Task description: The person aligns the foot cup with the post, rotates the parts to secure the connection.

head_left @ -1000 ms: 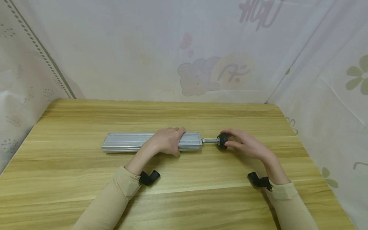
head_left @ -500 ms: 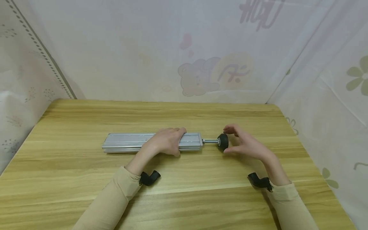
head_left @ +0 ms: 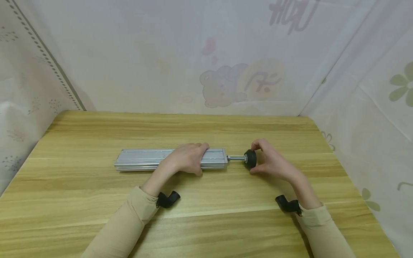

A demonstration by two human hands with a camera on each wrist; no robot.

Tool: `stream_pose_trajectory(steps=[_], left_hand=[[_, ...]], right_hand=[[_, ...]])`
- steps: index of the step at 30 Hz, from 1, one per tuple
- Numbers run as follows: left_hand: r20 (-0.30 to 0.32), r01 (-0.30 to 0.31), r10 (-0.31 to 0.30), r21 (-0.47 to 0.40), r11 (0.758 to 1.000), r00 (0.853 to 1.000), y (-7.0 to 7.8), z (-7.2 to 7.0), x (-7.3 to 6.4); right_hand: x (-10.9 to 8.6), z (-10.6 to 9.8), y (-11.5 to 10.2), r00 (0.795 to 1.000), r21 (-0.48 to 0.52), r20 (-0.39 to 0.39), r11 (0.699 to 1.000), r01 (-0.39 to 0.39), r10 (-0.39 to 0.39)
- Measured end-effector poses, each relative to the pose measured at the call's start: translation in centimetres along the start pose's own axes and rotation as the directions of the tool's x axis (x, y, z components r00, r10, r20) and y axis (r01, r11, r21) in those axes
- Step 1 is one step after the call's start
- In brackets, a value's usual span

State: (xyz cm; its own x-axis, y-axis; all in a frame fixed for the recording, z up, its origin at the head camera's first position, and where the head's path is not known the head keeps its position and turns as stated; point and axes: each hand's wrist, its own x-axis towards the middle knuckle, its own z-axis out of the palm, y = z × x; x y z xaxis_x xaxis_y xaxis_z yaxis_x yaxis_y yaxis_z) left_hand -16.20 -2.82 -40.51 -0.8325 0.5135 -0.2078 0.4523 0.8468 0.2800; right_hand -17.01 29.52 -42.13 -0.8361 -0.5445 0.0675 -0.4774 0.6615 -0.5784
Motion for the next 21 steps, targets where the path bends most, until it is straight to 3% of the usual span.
stream_pose_trajectory(steps=[12,21], left_hand=[[-0.002,-0.004,0.004,0.004,1.0,1.0,0.0,0.0,0.1],[-0.006,-0.01,0.01,-0.006,1.0,1.0,0.0,0.0,0.0]], right_hand=[[-0.5,-1.1,0.6,0.996,0.059,0.086,0.997,-0.039,0.034],[-0.4,-1.2,0.5,0.99,-0.01,0.132,0.998,-0.054,0.055]])
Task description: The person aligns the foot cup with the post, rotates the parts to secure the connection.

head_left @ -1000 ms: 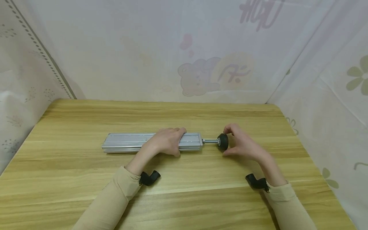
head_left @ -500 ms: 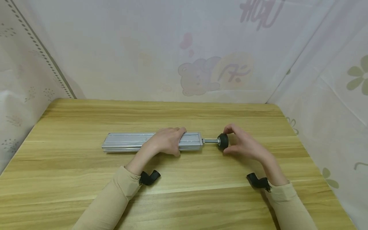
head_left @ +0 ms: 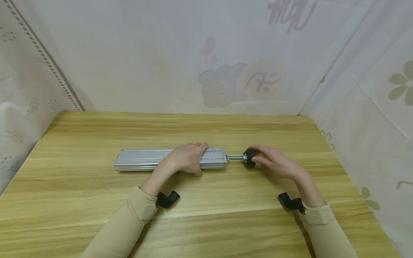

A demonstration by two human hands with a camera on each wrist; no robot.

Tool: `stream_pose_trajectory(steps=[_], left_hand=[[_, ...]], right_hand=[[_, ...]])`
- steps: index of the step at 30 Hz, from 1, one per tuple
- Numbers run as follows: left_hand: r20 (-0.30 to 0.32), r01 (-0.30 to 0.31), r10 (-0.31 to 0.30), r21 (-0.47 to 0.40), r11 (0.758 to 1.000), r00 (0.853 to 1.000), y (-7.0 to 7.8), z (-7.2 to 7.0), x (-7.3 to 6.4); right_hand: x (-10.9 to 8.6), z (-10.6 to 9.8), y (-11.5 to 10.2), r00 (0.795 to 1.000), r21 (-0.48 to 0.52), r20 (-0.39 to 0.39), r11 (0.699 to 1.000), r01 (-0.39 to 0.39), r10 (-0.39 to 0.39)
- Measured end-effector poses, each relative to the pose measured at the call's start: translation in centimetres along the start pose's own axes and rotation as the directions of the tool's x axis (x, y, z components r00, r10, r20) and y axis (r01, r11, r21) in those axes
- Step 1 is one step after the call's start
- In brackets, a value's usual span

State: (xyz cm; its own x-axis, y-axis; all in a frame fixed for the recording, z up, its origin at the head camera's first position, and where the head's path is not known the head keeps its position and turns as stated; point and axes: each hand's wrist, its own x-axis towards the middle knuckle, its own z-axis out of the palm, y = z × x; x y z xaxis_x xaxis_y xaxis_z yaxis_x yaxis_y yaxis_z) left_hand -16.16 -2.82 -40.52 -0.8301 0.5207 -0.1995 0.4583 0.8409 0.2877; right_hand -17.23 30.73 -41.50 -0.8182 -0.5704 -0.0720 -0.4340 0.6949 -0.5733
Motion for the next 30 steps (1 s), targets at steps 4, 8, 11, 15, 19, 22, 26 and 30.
stream_pose_trajectory(steps=[4,8,11,15,19,22,26,30], left_hand=[[-0.004,-0.003,0.003,0.003,1.0,1.0,-0.11,0.06,-0.03],[-0.005,-0.003,0.003,0.007,1.0,1.0,-0.15,0.07,-0.01],[-0.003,-0.002,0.002,0.006,1.0,1.0,-0.11,0.03,0.02],[-0.001,-0.001,0.001,0.009,1.0,1.0,-0.03,-0.04,0.05],[-0.003,-0.001,0.001,0.013,1.0,1.0,0.01,-0.08,0.02],[-0.003,-0.002,0.002,0.014,1.0,1.0,0.0,-0.06,0.03],[-0.003,-0.006,0.006,0.016,1.0,1.0,-0.01,-0.02,0.08],[-0.003,-0.007,0.007,0.018,1.0,1.0,-0.06,0.01,0.07]], right_hand=[[-0.03,-0.03,-0.15,1.0,0.032,0.004,0.999,-0.019,0.018],[0.01,0.12,-0.35,0.999,0.065,-0.04,0.998,-0.01,0.013],[0.2,0.34,-0.51,0.996,0.044,-0.088,0.999,0.029,-0.025],[0.35,0.6,-0.71,0.992,0.024,-0.115,0.998,0.054,-0.051],[0.38,0.74,-0.81,0.991,0.022,-0.12,0.998,0.064,-0.061],[0.39,0.75,-0.77,0.99,0.022,-0.123,0.998,0.067,-0.063],[0.28,0.45,-0.54,0.992,0.03,-0.113,0.997,0.065,-0.061],[0.06,0.03,-0.16,0.996,0.066,-0.073,0.996,0.054,-0.049]])
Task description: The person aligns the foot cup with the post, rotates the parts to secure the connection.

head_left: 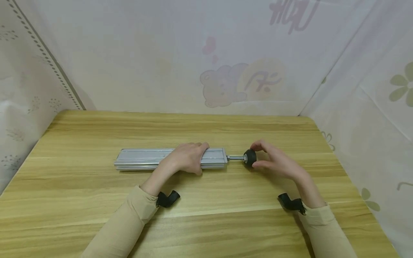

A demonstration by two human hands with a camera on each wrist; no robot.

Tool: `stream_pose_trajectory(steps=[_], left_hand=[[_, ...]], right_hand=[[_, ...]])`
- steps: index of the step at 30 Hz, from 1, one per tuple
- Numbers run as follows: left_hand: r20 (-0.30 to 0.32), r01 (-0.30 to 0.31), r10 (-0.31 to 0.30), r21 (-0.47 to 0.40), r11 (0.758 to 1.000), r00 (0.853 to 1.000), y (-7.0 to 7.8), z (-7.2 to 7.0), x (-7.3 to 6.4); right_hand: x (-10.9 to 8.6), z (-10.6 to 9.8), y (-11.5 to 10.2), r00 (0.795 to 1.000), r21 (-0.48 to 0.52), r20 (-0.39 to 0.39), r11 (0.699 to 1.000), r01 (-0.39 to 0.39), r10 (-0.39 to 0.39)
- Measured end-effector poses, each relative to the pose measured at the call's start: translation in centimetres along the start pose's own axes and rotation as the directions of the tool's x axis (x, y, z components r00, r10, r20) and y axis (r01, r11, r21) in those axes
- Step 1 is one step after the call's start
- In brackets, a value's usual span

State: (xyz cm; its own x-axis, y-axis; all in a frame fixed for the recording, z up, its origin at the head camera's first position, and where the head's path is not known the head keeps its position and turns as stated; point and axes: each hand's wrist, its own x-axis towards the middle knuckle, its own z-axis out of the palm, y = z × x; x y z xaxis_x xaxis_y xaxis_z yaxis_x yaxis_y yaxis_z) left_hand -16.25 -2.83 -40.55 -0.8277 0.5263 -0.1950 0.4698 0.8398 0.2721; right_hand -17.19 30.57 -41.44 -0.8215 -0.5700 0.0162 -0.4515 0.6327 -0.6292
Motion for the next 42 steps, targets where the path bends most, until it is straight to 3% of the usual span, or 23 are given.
stream_pose_trajectory(steps=[6,13,17,21,28,42], left_hand=[[0.003,0.003,-0.003,-0.003,1.0,1.0,0.0,0.0,0.0],[0.005,0.005,-0.005,-0.001,1.0,1.0,0.0,0.0,0.0],[0.008,0.009,-0.009,-0.009,1.0,1.0,0.0,0.0,0.1],[0.011,0.009,-0.009,-0.009,1.0,1.0,0.0,0.0,0.1],[0.009,0.009,-0.009,-0.008,1.0,1.0,0.0,0.0,0.0],[0.011,0.009,-0.009,-0.007,1.0,1.0,0.0,0.0,0.0]], right_hand=[[0.0,-0.1,0.2,0.996,0.027,0.068,0.998,-0.063,0.061],[0.0,-0.1,0.1,0.996,-0.047,0.052,0.996,-0.072,0.075],[-0.1,-0.1,0.0,0.995,0.017,0.05,0.996,-0.091,0.09],[-0.1,0.1,-0.3,0.998,0.032,0.006,0.998,-0.057,0.056],[0.5,0.8,-0.4,0.997,-0.043,-0.061,0.999,0.033,-0.036],[0.0,0.0,0.0,1.0,0.002,-0.012,1.0,-0.003,0.003]])
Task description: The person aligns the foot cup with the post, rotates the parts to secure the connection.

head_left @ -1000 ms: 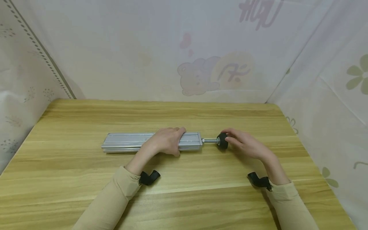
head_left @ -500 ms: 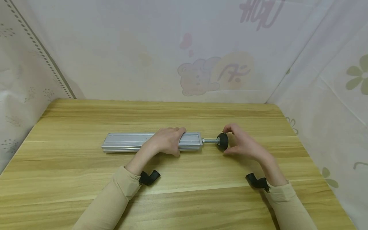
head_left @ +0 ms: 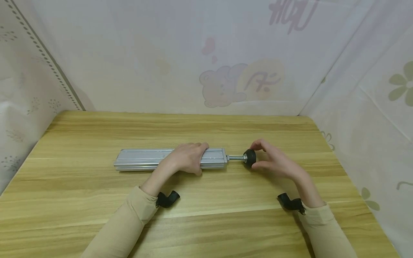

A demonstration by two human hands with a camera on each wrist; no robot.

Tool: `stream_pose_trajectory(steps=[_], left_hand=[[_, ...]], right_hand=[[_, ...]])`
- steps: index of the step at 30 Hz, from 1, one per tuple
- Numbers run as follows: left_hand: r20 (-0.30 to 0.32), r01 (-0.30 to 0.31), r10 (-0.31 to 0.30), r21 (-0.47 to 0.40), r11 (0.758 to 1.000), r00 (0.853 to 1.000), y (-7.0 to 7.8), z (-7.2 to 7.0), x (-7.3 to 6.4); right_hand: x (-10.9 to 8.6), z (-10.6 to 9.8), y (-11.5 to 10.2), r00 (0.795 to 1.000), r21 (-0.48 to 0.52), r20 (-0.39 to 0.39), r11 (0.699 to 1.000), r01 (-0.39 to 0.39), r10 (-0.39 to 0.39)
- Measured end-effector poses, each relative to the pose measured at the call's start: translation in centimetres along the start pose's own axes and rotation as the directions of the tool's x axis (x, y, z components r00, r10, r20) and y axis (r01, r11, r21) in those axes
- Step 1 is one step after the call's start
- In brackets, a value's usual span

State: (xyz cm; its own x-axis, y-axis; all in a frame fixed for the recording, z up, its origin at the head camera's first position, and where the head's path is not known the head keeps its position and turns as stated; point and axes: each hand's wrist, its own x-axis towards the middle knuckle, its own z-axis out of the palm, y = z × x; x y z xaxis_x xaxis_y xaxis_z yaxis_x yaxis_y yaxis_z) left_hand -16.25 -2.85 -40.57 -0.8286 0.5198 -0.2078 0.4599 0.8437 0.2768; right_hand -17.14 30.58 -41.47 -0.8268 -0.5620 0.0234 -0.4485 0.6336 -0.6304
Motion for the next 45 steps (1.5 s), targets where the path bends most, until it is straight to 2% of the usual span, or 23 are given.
stream_pose_trajectory(steps=[8,16,19,24,31,38,45], left_hand=[[-0.002,-0.001,0.001,-0.008,1.0,1.0,-0.01,0.0,0.0],[0.0,0.003,-0.003,-0.006,1.0,1.0,0.02,-0.01,-0.02],[0.0,0.003,-0.003,-0.008,1.0,1.0,0.01,-0.02,-0.01],[-0.002,-0.001,0.001,-0.009,1.0,1.0,0.05,-0.08,-0.05],[0.007,0.002,-0.002,-0.009,1.0,1.0,0.11,-0.1,-0.05],[0.006,0.005,-0.005,-0.005,1.0,1.0,0.12,-0.1,0.0],[0.001,0.0,0.0,-0.006,1.0,1.0,0.06,-0.07,-0.02]], right_hand=[[-0.06,-0.08,0.28,0.996,0.057,0.075,0.997,-0.053,0.049],[0.04,-0.09,0.2,0.995,-0.005,0.075,0.997,-0.072,0.072],[0.0,-0.09,0.12,0.994,0.016,0.076,0.996,-0.082,0.081],[0.02,0.03,-0.21,0.998,0.035,0.031,0.998,-0.056,0.055],[0.53,0.73,-0.31,0.999,-0.033,-0.043,0.999,0.011,-0.012],[0.45,0.68,-0.3,0.999,-0.036,-0.043,0.999,0.006,-0.007],[0.05,0.09,0.28,1.0,-0.007,0.003,1.0,0.01,-0.01]])
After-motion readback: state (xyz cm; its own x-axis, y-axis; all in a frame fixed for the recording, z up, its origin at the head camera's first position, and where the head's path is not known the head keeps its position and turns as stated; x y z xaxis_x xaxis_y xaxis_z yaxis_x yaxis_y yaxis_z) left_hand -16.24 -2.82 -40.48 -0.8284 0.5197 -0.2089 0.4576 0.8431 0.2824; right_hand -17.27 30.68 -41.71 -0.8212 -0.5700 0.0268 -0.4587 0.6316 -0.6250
